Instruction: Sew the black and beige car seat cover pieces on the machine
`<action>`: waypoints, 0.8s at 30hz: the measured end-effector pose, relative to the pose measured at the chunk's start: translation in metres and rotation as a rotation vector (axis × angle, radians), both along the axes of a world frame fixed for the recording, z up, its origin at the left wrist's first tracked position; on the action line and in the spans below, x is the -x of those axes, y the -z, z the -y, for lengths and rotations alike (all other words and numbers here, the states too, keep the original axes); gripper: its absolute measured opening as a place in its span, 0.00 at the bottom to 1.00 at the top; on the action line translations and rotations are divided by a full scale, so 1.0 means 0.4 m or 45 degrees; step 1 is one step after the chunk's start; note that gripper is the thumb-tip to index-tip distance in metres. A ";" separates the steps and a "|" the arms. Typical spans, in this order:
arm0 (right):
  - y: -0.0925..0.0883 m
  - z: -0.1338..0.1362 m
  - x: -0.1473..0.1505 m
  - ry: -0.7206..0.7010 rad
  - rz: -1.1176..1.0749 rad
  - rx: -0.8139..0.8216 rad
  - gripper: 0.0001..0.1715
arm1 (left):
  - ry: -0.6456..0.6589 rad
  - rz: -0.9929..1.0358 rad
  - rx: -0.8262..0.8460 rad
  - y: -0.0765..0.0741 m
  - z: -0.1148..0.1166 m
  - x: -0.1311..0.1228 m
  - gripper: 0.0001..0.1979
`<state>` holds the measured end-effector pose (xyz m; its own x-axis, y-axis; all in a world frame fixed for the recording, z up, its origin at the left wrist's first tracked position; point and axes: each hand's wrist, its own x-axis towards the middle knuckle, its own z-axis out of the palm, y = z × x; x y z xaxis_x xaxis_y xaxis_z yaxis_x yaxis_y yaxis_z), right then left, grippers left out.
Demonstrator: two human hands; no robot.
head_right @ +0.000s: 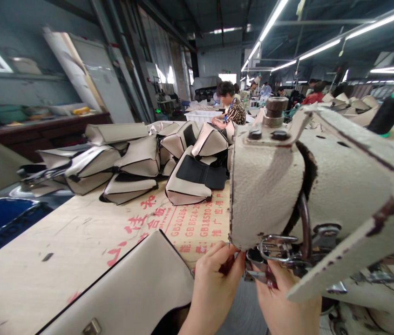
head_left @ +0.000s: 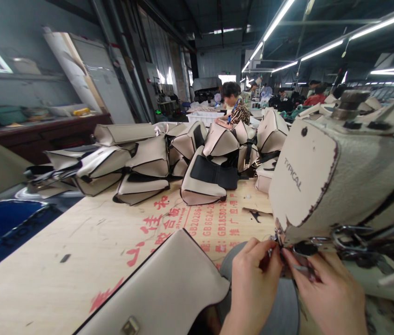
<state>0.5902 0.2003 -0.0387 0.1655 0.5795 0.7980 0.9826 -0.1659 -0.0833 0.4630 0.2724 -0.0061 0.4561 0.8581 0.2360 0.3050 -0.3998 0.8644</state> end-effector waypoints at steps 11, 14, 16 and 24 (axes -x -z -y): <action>-0.021 -0.015 0.016 0.135 0.130 0.125 0.13 | 0.015 -0.092 -0.080 -0.003 -0.006 -0.001 0.12; -0.025 -0.022 0.031 0.108 0.082 0.122 0.13 | 0.035 -0.104 -0.077 -0.016 -0.012 0.002 0.12; -0.021 -0.024 0.034 0.087 -0.011 0.111 0.14 | 0.052 -0.111 -0.070 -0.029 -0.012 0.009 0.12; -0.013 0.056 -0.002 -0.377 -0.417 -0.022 0.07 | 0.051 -0.077 -0.238 -0.038 0.022 0.053 0.15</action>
<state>0.5908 0.1778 -0.0334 0.2403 0.6273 0.7407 0.9087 0.1229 -0.3989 0.4417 0.2635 0.0091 0.5073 0.7828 0.3605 0.3344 -0.5643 0.7548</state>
